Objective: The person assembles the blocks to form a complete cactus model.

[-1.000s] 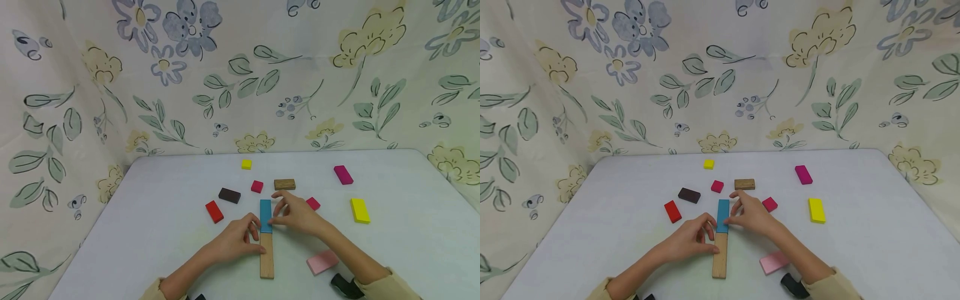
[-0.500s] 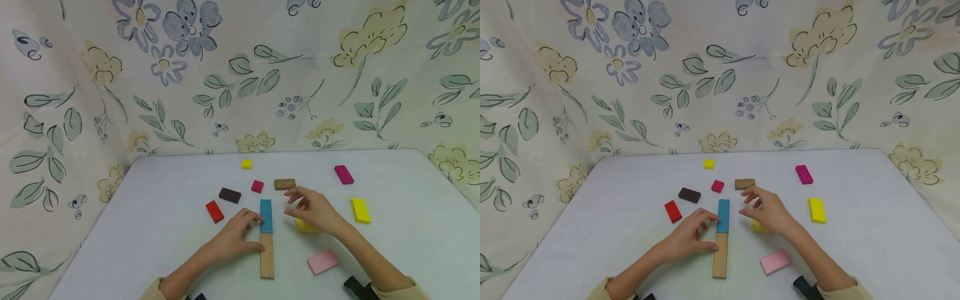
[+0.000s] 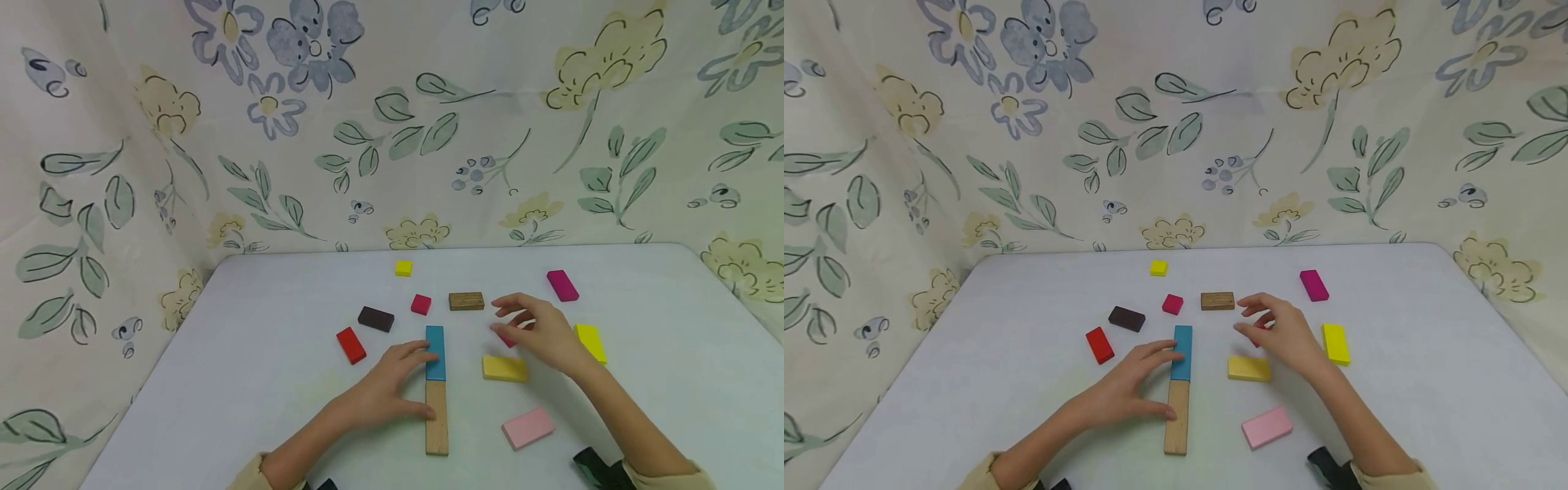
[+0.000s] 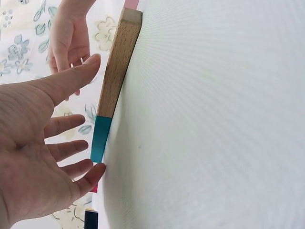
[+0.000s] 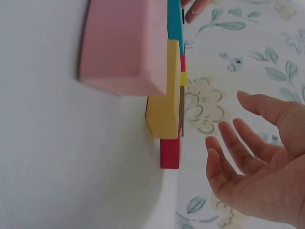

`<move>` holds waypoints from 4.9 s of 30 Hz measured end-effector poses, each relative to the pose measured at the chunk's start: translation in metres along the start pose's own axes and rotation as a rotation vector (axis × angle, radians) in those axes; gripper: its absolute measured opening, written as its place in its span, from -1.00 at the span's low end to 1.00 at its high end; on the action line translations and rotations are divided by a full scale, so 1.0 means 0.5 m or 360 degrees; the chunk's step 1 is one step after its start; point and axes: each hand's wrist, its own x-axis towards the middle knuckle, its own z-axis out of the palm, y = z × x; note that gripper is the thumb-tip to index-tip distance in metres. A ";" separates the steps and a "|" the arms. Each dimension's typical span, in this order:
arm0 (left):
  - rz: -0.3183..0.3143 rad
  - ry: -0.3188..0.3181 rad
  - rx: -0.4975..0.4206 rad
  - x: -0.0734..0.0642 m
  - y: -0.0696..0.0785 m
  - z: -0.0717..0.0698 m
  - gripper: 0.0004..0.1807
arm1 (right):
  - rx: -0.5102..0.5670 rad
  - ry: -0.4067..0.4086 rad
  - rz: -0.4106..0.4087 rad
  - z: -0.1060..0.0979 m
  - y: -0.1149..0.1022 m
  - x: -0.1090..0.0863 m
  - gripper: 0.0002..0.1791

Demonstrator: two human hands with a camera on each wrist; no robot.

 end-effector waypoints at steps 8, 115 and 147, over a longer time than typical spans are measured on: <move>-0.0077 -0.0134 0.0042 -0.003 0.025 -0.011 -0.07 | -0.0004 -0.0015 0.0041 -0.014 0.028 0.006 -0.52; -0.0078 -0.0217 0.0168 -0.006 0.020 -0.011 -0.07 | -0.0126 -0.0350 -0.0010 -0.039 0.031 0.059 -0.62; 0.0110 -0.0170 0.0120 0.005 -0.047 0.014 -0.02 | -0.0014 -0.0515 -0.0160 0.060 -0.040 0.137 -0.63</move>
